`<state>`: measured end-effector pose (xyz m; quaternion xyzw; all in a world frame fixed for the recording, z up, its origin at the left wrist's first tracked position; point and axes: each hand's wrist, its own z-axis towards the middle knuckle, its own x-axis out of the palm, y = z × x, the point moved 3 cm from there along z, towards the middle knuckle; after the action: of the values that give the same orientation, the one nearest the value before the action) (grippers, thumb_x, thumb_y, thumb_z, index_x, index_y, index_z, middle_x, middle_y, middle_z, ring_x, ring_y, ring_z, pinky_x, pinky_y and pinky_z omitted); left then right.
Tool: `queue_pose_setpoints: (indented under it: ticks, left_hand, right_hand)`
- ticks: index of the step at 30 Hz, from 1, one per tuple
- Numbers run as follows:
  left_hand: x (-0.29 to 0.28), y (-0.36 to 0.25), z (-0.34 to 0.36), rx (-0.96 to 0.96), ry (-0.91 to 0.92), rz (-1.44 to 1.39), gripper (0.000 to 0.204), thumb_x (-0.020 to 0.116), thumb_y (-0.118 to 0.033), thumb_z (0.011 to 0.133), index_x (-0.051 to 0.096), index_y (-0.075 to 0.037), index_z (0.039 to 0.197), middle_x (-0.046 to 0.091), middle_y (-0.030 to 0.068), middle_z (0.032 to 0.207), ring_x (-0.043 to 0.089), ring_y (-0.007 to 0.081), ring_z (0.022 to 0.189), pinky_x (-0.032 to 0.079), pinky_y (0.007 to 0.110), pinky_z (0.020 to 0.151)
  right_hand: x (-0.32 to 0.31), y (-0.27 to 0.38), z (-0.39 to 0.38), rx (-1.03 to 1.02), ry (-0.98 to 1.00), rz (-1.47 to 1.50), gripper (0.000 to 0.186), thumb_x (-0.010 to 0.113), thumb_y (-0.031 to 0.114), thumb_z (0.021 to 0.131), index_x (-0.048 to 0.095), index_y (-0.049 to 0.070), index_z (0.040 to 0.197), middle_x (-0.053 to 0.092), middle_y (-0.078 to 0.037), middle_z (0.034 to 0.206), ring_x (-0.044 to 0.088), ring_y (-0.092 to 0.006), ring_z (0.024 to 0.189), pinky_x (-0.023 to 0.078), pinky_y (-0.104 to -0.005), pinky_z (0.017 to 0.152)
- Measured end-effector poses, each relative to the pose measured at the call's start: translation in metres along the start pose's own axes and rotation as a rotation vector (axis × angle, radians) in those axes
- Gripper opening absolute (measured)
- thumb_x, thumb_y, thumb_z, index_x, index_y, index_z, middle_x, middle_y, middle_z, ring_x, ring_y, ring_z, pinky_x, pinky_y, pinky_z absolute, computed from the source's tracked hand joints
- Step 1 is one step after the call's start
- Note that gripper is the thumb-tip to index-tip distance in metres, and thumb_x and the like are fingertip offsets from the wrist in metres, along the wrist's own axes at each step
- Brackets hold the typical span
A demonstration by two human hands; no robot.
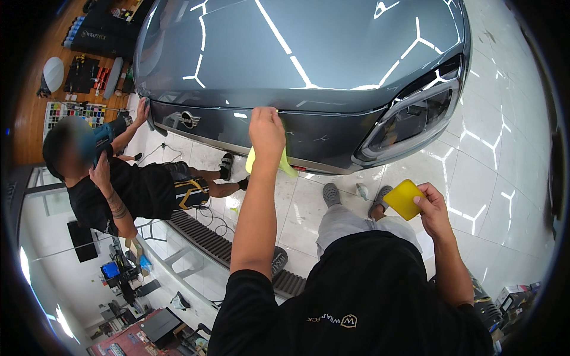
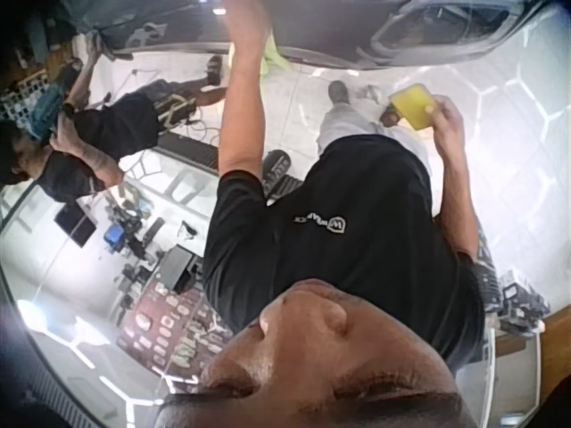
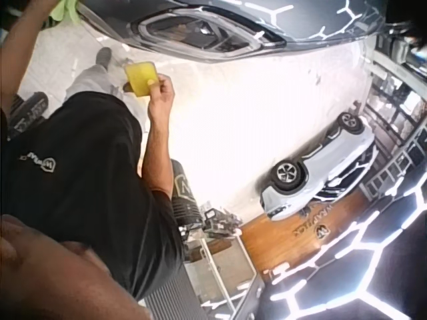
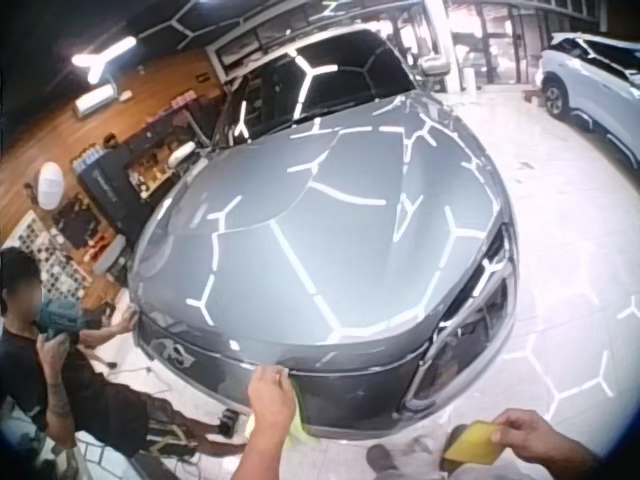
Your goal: The person wipes the front hood and bumper of a grey Mini Cooper with a yellow microfiber cloth. They then use a heat gun to apply heat to the surface while smoothing the film with a squeegee. The person continues to wipe and smooth the film across the hood and front bumper area.
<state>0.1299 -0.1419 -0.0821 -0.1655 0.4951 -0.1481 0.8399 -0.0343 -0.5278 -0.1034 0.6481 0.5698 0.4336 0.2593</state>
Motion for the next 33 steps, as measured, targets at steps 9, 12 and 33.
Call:
queue_pose_setpoints:
  ticks: [9, 12, 33]
  left_hand:
    - [0.034, -0.09, -0.03, 0.007, 0.01, -0.058, 0.005, 0.057, -0.003, 0.085, 0.06, 0.001, 0.086, 0.056, 0.0179, 0.091, 0.058, 0.0379, 0.081, 0.049, 0.043, 0.072]
    - [0.045, -0.121, -0.038, -0.031, 0.019, -0.052, 0.005, 0.057, -0.002, 0.085, 0.059, 0.001, 0.087, 0.055, 0.0178, 0.092, 0.057, 0.038, 0.083, 0.048, 0.044, 0.073]
    - [0.096, -0.224, -0.051, -0.016, -0.022, -0.264, 0.005, 0.054, -0.004, 0.085, 0.056, 0.0, 0.088, 0.054, 0.0217, 0.092, 0.058, 0.0405, 0.08, 0.049, 0.045, 0.071]
  right_hand:
    - [-0.042, 0.004, -0.009, -0.057, 0.007, 0.011, 0.014, 0.058, 0.012, 0.088, 0.057, 0.002, 0.098, 0.061, -0.004, 0.09, 0.056, -0.0108, 0.084, 0.044, -0.0261, 0.078]
    - [-0.051, 0.01, -0.012, -0.084, 0.004, 0.035, 0.012, 0.058, 0.009, 0.088, 0.056, 0.004, 0.098, 0.059, -0.001, 0.085, 0.054, -0.0073, 0.075, 0.042, -0.0221, 0.069]
    - [-0.119, 0.008, -0.039, -0.134, 0.022, 0.067, 0.019, 0.057, 0.008, 0.087, 0.055, -0.001, 0.104, 0.06, -0.007, 0.096, 0.057, -0.0133, 0.089, 0.044, -0.0278, 0.082]
